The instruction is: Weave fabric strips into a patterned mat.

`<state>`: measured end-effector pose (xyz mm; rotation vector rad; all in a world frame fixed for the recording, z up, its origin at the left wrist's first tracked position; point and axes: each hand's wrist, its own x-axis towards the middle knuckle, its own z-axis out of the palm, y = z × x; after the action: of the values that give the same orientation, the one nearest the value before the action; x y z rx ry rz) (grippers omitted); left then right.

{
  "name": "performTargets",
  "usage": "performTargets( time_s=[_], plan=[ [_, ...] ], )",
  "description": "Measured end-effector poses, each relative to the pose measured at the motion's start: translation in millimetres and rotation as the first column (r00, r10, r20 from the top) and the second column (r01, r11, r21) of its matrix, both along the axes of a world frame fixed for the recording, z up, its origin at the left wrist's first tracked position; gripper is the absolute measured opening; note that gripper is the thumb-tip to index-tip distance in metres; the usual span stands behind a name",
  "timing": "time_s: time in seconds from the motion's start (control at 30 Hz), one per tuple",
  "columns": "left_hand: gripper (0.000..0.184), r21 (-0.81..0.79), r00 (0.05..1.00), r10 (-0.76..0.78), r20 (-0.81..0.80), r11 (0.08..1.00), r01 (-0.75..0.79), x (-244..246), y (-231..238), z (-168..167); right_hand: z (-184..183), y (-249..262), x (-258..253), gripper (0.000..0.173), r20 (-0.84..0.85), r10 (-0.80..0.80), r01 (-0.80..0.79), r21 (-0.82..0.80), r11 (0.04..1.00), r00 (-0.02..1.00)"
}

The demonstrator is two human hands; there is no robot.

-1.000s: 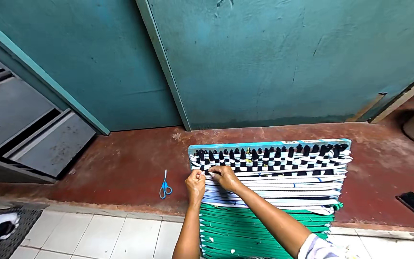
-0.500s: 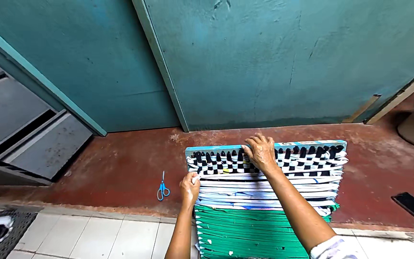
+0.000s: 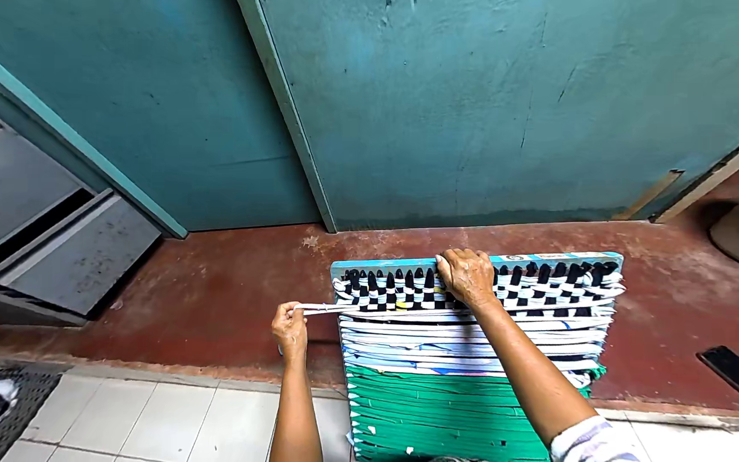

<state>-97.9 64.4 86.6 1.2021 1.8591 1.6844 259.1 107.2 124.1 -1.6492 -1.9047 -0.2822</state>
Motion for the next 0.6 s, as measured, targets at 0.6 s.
performTargets(
  time_s=[0.6],
  plan=[
    [0.015,0.213,0.769,-0.237,-0.594,0.875,0.434,60.5,-64.7,15.6,-1.7,-66.9,-99.9,0.031,-0.304,0.792,-0.837,-0.042,0.545,0.530]
  ],
)
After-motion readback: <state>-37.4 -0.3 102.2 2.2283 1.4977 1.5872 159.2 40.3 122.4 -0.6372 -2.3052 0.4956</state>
